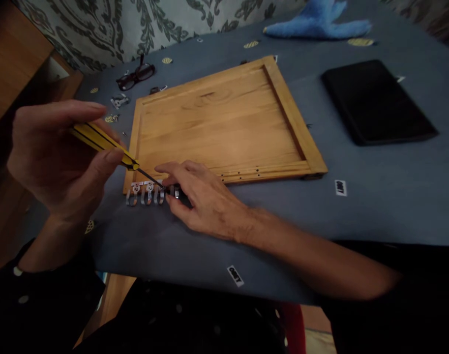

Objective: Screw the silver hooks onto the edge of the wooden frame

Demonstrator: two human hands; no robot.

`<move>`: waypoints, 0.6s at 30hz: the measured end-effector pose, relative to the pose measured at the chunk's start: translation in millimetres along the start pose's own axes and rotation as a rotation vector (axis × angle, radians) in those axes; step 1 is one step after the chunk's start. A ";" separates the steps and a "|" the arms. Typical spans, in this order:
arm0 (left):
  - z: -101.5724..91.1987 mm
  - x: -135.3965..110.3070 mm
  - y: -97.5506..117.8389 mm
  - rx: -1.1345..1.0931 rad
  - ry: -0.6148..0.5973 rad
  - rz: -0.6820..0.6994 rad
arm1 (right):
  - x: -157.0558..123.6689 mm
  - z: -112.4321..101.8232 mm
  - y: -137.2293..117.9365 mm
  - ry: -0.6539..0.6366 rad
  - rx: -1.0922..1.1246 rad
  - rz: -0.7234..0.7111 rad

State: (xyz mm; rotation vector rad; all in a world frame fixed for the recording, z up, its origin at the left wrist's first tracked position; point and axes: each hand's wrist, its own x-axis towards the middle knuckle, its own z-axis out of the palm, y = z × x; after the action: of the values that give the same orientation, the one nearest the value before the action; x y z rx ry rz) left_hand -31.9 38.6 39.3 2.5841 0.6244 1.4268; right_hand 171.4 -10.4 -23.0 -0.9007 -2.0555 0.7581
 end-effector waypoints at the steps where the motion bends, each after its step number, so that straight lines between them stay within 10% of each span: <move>1: 0.2 0.2 0.2 -0.007 0.028 0.005 | 0.0 -0.1 -0.1 0.001 0.000 0.002; 6: -2.2 1.7 4.9 0.012 0.151 -0.058 | -0.4 -1.4 -0.8 -0.006 0.012 0.024; 18: -0.7 -0.5 4.6 -0.067 0.000 -0.040 | -0.2 -1.6 -2.4 -0.009 0.019 0.041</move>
State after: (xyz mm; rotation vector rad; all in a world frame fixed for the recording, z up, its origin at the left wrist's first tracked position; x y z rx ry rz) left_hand -31.4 34.1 40.7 2.5062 0.6148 1.4110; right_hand 172.0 -11.6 -20.4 -0.9334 -2.0398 0.8038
